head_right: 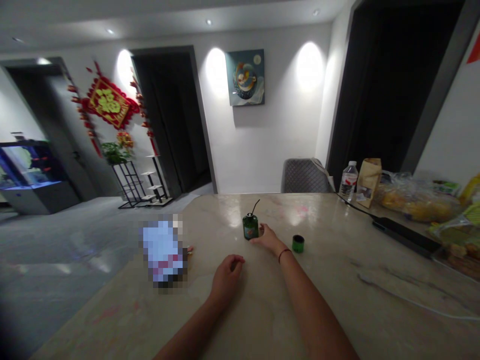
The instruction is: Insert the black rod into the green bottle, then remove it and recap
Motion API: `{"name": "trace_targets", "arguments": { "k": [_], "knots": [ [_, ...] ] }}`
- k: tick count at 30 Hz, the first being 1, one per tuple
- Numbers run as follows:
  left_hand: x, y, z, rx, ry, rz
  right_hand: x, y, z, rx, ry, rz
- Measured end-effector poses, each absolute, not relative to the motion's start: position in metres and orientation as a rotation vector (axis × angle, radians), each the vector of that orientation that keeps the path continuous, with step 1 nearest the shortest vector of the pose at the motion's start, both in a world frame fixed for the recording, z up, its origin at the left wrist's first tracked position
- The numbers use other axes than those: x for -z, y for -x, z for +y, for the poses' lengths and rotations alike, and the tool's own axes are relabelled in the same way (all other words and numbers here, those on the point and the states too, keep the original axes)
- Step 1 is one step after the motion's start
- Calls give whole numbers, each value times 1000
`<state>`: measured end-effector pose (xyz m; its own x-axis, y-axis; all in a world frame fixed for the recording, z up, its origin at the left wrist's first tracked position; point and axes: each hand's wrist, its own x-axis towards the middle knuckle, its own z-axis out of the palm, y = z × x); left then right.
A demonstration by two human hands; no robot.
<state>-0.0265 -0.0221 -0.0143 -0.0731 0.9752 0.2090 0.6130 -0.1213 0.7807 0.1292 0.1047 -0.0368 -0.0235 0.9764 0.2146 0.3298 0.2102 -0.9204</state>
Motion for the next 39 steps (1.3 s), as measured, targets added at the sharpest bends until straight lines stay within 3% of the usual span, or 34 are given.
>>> {"name": "trace_targets", "arguments": {
  "k": [39],
  "knots": [
    [13, 28, -21, -1052, -1777, 1701, 9, -139, 38, -708, 1536, -1929]
  ]
}}
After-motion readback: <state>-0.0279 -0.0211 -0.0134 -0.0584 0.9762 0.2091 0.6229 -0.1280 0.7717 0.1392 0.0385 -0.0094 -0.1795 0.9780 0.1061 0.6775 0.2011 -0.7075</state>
